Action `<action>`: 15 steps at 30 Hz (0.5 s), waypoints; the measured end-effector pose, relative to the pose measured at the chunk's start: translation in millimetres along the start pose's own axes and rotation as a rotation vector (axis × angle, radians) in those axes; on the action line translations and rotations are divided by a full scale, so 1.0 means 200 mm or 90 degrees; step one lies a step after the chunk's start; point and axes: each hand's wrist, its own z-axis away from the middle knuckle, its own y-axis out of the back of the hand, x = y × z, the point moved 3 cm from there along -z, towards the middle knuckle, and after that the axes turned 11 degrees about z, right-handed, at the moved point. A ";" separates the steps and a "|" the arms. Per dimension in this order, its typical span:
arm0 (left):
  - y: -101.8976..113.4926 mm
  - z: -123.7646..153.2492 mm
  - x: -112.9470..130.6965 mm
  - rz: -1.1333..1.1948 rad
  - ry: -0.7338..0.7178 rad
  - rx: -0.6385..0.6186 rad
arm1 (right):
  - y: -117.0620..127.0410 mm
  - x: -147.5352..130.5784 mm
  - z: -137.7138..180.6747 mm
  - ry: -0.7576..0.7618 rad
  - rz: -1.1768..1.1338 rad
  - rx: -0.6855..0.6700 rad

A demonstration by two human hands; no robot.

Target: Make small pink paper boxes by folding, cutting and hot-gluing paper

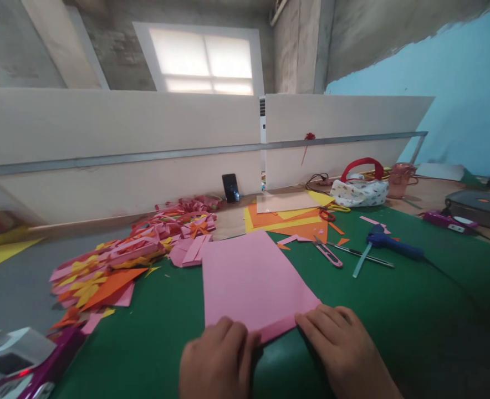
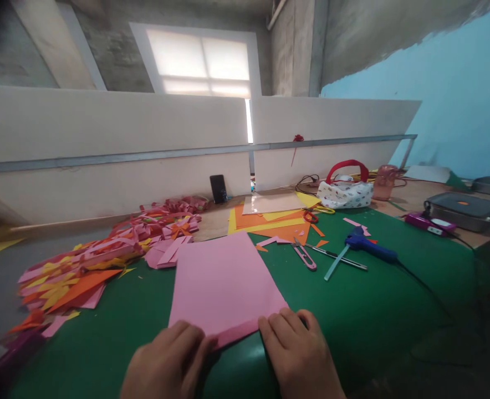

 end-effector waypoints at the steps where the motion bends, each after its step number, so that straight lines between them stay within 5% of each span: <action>1: 0.03 -0.04 0.00 -0.008 0.011 -0.010 | 0.00 0.00 -0.01 -0.009 0.012 -0.001; 7: 0.02 -0.10 -0.02 0.047 0.050 -0.124 | -0.01 0.00 -0.03 0.019 0.057 -0.008; 15: -0.01 -0.07 -0.01 0.021 0.112 -0.084 | 0.00 0.01 -0.03 -0.013 0.033 -0.012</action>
